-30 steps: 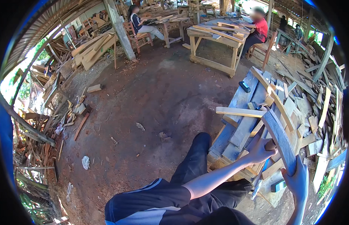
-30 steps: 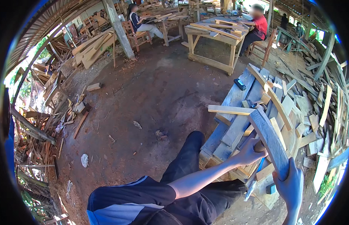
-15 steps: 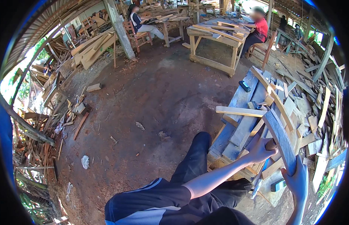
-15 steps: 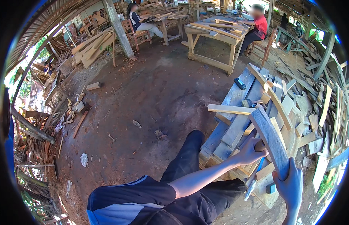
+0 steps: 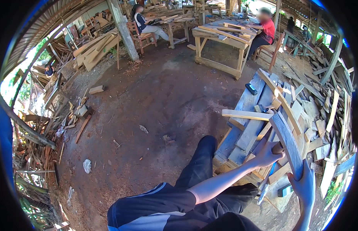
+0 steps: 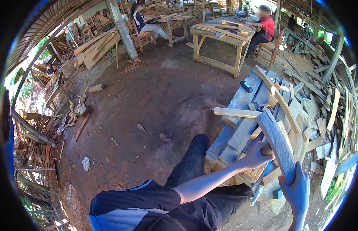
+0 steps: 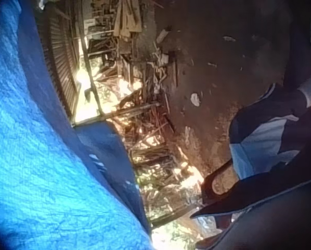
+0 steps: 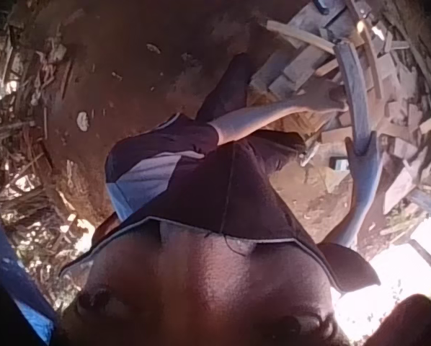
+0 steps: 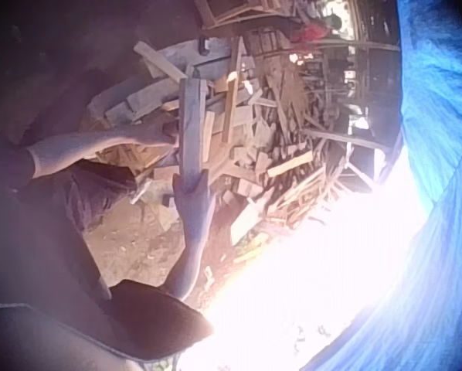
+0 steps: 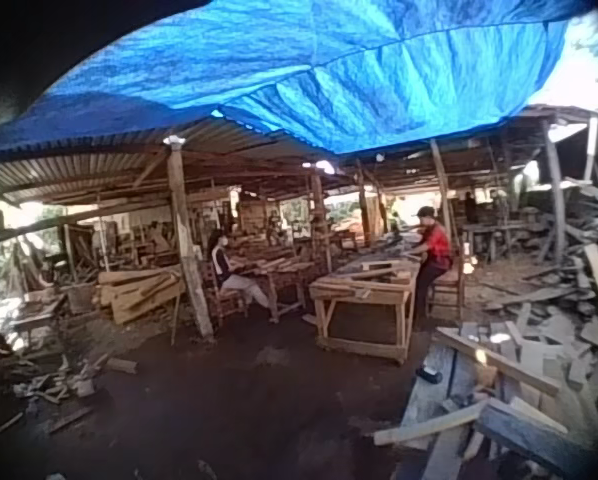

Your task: Chiseling and marking wood pieces in a workshop environment.

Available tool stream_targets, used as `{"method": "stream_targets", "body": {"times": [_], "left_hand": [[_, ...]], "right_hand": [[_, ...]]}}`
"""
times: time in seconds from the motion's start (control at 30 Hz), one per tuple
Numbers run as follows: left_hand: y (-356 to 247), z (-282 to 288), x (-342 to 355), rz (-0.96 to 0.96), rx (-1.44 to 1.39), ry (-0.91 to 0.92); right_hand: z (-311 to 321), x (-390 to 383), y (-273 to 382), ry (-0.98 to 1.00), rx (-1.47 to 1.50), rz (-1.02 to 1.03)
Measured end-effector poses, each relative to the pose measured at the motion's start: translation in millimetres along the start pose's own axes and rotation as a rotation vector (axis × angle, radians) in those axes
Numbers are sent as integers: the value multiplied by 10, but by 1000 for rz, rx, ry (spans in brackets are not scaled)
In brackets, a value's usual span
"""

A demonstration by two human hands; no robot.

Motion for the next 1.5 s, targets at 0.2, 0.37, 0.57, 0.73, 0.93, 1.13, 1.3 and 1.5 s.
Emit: {"method": "stream_targets", "body": {"times": [0.2,0.37,0.57,0.73,0.93,1.13,1.3,1.5], "left_hand": [[29,-14,12,3,46,8],[59,-35,36,12,-23,37],[244,-30,61,34,-31,-6],[27,19,21,-34,160,-108],[-43,196,-43,-47,115,-150],[-105,220,-35,-31,46,-175],[-48,112,-16,-17,-34,-161],[-48,21,8,4,-58,-97]], "right_hand": [[31,-18,34,-33,11,15],[32,-4,73,-45,55,15],[-254,-122,-439,-30,55,-145],[-413,-170,-662,47,72,-204],[-464,-76,-644,76,50,-178],[-182,-40,-183,64,-1,-91],[-59,-53,152,-60,-13,197],[-444,-123,-796,32,31,-179]]}}
Point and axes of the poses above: each hand's wrist, its own x-axis towards the middle knuckle, its own z-axis out of the back of the hand, y = z × x, the point moved 8 cm from there along x, towards the middle knuckle, and after that the axes turned 4 degrees about x, right-handed, at the moved point
